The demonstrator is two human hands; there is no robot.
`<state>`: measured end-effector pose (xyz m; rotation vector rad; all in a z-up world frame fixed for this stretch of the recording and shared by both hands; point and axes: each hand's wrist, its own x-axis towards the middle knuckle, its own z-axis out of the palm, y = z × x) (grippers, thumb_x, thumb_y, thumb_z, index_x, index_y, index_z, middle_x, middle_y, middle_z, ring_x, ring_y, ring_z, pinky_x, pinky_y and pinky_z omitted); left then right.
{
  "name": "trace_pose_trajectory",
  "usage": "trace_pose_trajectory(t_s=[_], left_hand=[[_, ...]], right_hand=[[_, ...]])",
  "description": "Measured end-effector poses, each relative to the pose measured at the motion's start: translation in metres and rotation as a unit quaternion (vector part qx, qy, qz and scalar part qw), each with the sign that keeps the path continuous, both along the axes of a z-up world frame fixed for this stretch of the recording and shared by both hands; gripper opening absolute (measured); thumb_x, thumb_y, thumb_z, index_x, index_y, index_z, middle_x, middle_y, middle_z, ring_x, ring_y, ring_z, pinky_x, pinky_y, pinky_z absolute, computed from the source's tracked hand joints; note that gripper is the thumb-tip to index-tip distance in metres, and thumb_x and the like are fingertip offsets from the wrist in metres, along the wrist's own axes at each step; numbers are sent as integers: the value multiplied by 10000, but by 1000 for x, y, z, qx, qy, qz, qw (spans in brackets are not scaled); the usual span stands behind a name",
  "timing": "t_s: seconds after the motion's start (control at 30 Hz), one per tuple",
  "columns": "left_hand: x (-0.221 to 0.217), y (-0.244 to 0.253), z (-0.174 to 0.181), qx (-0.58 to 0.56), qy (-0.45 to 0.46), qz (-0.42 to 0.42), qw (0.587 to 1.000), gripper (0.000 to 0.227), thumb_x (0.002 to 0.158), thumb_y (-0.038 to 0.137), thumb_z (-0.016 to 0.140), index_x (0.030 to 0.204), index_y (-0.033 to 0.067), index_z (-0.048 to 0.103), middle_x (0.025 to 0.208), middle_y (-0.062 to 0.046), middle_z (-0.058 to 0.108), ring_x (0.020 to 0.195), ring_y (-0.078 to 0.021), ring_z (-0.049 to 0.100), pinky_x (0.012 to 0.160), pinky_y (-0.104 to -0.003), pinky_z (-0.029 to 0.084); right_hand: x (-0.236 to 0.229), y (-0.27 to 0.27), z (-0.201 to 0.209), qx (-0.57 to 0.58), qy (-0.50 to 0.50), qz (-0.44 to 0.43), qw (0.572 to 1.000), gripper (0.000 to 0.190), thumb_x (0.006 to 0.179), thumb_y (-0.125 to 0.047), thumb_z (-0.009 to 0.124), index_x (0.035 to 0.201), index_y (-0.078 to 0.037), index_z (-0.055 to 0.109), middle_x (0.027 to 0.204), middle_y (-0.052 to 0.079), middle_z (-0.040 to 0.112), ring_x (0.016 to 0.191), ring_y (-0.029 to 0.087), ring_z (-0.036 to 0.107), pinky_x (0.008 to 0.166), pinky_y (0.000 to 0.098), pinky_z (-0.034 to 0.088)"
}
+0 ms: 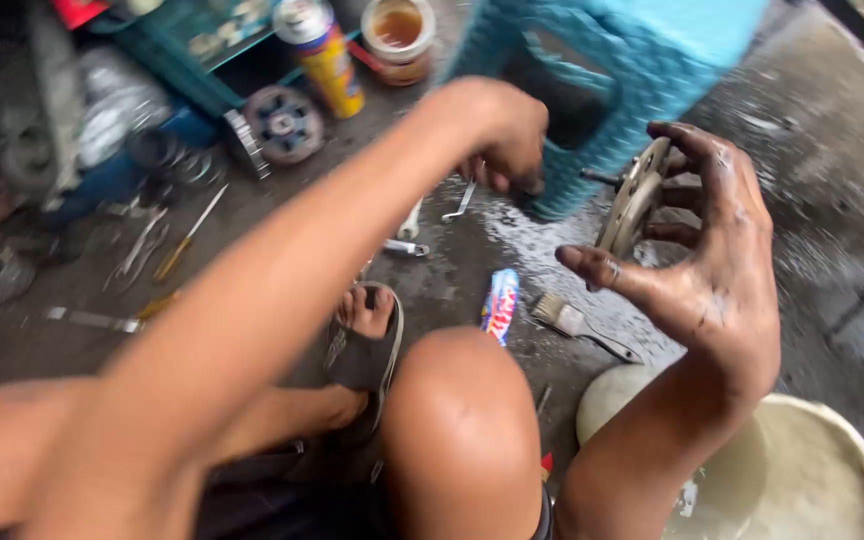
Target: Cleaning motorcycle clutch components and other mechanical parts using a brush and a bucket of water.
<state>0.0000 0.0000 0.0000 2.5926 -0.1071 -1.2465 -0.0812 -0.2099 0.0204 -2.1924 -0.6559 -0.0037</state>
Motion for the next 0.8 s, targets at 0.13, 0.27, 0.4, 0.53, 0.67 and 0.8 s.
trace_pose_trajectory(t_s=[0.13, 0.27, 0.4, 0.53, 0.67, 0.8], left_hand=[[4, 121, 3, 229, 37, -149, 961, 470, 899, 431, 670, 1161, 54, 769, 1178, -122, 744, 1074, -288, 697, 932, -453, 547], [-64, 175, 54, 189, 64, -70, 977, 269, 862, 436, 746, 941, 197, 841, 901, -10, 781, 802, -226, 665, 737, -389, 486], [-128, 226, 33, -73, 68, 117, 988, 603, 754, 567, 677, 1261, 242, 710, 1046, 5, 789, 835, -167, 659, 737, -312, 478], [-191, 248, -62, -392, -41, 321, 861, 549, 878, 295, 745, 1297, -32, 611, 1103, -292, 752, 1007, -299, 731, 936, -448, 592], [-233, 256, -153, -492, -162, 496, 697, 359, 950, 207, 704, 1231, -10, 649, 1052, -219, 755, 951, -208, 704, 891, -376, 608], [-264, 270, -228, -510, -227, 617, 554, 235, 938, 108, 740, 1114, -30, 671, 938, -223, 743, 824, -237, 744, 794, -376, 654]], right_hand=[[31, 101, 4, -9, 156, 40, 987, 960, 569, -310, 905, 1389, -92, 457, 1214, 140, 552, 893, 236, 648, 699, 362, 591], [42, 144, -22, -19, 273, 86, 958, 819, 615, -266, 861, 1325, -137, 472, 1140, 98, 533, 830, 207, 634, 645, 335, 579], [41, 198, -71, 27, 356, 84, 930, 582, 750, -239, 812, 1247, -104, 542, 965, 82, 582, 813, 191, 633, 589, 354, 618], [19, 259, -97, 27, 408, 56, 911, 935, 730, -435, 872, 1397, 60, 442, 1110, 343, 574, 938, 436, 697, 695, 519, 653], [-1, 314, -147, -129, 319, 29, 939, 1015, 688, -627, 887, 1390, -12, 490, 1147, 315, 655, 1049, 473, 701, 886, 579, 586], [-37, 362, -187, -112, 281, 72, 950, 1000, 739, -574, 890, 1384, 51, 451, 1201, 403, 580, 1158, 568, 612, 986, 654, 530]])
